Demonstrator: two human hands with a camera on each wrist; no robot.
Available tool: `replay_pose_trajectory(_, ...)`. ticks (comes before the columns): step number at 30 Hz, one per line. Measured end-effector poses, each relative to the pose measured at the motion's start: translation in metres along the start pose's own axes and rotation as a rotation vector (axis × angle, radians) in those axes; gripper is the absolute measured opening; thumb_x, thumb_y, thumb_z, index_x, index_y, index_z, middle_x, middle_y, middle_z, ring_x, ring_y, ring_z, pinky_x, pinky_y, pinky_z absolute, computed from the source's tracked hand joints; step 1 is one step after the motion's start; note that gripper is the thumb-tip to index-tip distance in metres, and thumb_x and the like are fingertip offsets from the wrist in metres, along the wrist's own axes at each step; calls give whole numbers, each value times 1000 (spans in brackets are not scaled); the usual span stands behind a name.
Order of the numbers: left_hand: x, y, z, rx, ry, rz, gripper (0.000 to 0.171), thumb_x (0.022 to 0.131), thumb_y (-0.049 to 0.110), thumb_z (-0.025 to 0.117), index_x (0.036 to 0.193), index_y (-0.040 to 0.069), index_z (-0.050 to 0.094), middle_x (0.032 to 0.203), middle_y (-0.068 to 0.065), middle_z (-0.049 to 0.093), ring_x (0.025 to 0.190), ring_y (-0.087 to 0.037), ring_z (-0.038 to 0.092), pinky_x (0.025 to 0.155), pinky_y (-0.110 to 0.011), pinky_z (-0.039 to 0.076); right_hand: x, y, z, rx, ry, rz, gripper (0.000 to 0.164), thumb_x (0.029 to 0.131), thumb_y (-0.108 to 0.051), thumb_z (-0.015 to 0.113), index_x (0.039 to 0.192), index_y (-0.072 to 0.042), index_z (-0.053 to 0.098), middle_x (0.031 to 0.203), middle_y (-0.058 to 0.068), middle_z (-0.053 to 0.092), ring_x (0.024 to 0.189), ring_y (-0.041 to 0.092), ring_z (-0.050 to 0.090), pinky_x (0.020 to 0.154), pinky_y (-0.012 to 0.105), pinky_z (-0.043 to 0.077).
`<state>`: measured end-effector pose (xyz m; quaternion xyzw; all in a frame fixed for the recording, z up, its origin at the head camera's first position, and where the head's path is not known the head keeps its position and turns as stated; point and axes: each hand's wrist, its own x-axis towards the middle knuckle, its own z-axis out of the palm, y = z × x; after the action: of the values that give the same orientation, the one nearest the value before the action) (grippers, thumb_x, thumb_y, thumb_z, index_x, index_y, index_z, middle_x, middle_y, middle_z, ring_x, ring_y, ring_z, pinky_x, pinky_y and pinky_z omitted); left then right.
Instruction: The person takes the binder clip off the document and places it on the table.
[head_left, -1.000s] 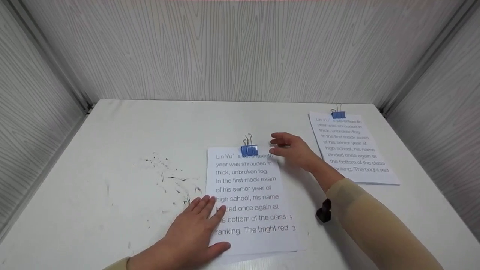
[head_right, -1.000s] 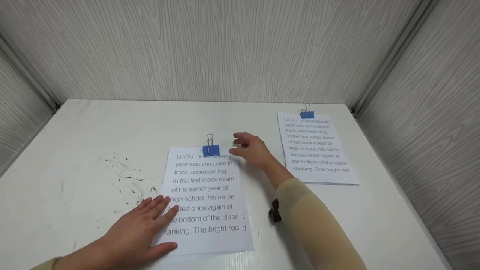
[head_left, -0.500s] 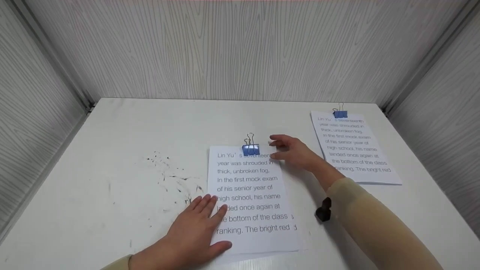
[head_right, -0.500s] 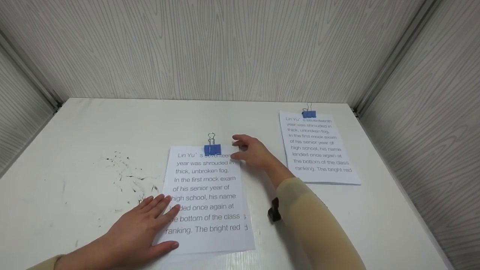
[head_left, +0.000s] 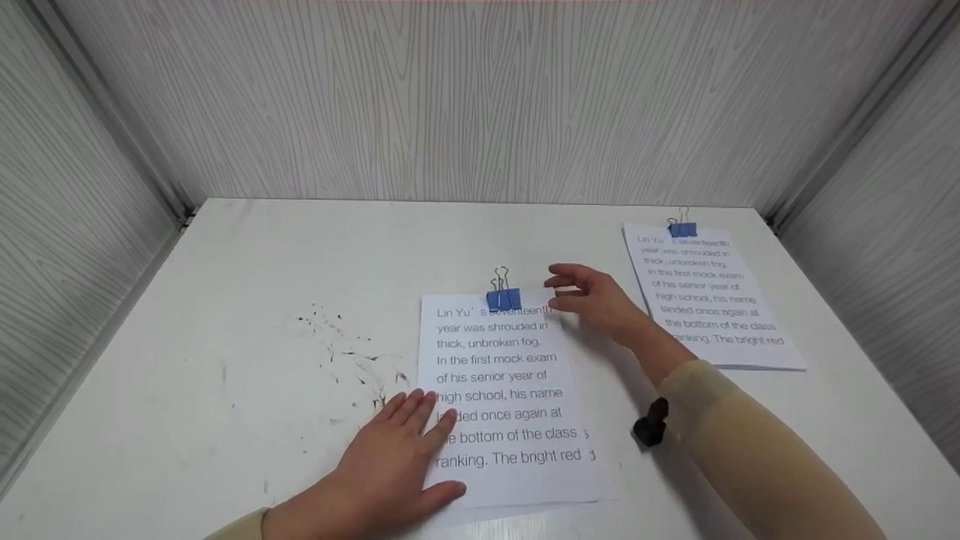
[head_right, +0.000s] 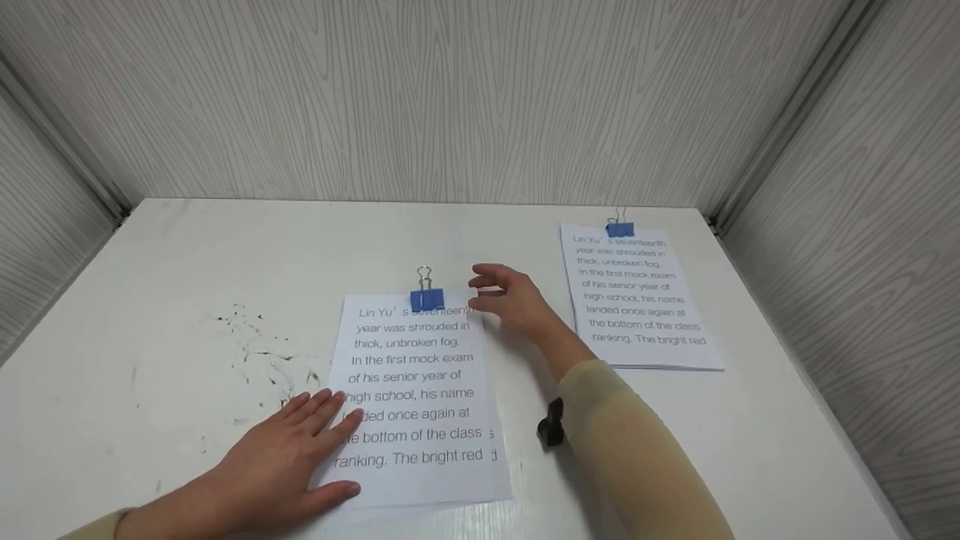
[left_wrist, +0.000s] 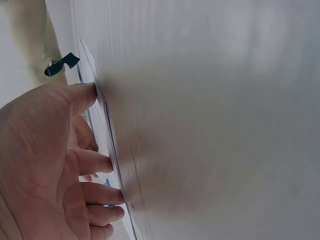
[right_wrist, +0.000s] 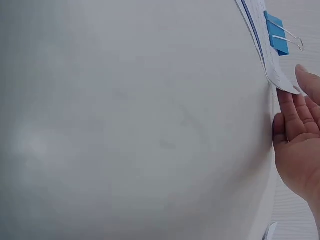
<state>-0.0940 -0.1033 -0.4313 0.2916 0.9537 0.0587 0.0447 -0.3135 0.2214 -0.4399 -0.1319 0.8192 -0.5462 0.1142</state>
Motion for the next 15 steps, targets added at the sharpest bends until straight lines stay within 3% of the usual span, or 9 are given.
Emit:
replay_pose_trajectory(7,0,0,1,-9,6,-8,84,88,71,47,148,12,43,150,-21,38,141,-37,30,116,-51,19,-6,-4,2,79,-37,55,63,86,-21,76,143,-22,50,137,4,52,120,22,55,94,36,51)
replay_pose_trajectory(11,0,1,1,-8,-5,-15,85,88,72,46,149,14,42,151,-19,37,142,-36,29,116,-51,19,-9,-5,3,37,-42,108,59,84,-25,78,138,-30,56,130,5,55,110,24,60,89,35,51)
replay_pose_trajectory(15,0,1,0,-7,-11,-15,85,87,73,45,149,14,41,152,-19,36,142,-36,28,116,-52,18,-10,-5,3,21,-46,126,51,84,-23,78,132,-29,62,122,7,58,103,25,60,85,36,50)
